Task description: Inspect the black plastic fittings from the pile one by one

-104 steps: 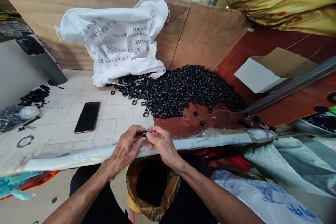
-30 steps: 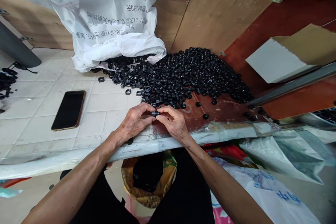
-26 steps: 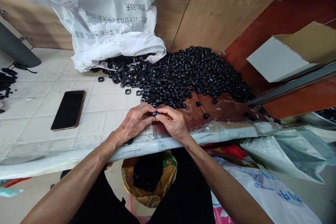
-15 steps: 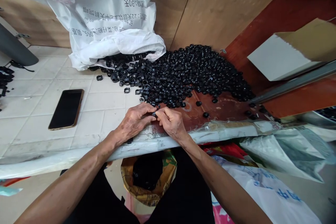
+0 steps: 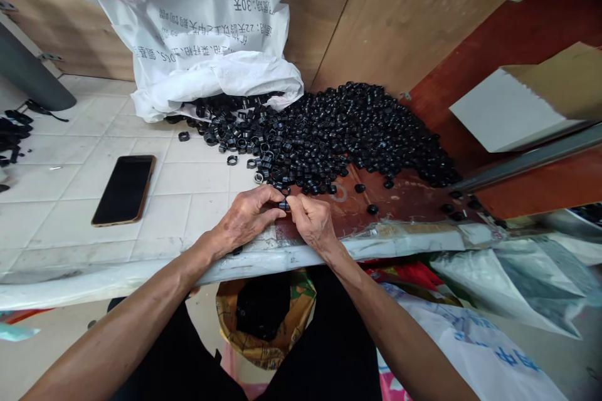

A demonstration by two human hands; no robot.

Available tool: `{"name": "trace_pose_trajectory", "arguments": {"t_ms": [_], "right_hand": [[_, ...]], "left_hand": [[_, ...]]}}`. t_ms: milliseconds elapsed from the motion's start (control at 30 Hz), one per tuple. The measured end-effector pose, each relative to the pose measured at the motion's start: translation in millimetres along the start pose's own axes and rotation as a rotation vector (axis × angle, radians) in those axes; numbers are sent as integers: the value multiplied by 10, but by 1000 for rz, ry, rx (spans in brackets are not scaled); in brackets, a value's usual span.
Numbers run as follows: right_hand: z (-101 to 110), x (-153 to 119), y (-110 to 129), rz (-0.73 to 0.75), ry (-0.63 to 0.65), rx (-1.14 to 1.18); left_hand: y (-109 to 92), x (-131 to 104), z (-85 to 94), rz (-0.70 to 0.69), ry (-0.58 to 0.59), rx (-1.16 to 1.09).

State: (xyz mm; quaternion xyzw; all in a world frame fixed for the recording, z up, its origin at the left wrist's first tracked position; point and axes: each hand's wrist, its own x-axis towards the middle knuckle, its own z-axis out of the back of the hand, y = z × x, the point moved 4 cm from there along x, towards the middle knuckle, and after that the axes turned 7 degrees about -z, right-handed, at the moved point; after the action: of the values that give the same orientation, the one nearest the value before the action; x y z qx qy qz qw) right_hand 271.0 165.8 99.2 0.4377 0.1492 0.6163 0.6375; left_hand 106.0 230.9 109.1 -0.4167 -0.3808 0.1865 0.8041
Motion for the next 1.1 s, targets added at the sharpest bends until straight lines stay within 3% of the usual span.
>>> {"name": "trace_pose_trajectory", "arguments": {"t_ms": [133,533,700,1100], "right_hand": [[19,5,17,-29,3,63],[39,-2,37,-61,89,164],[33,-3,48,-52,25,53],[52,-16,66,14,4,124]], "left_hand": [[21,9,15,44,-53,13],[14,5,33,108,-63,-52],[47,-8,29,116,-60,-62],[91,-16,31,120,-39,-54]]}}
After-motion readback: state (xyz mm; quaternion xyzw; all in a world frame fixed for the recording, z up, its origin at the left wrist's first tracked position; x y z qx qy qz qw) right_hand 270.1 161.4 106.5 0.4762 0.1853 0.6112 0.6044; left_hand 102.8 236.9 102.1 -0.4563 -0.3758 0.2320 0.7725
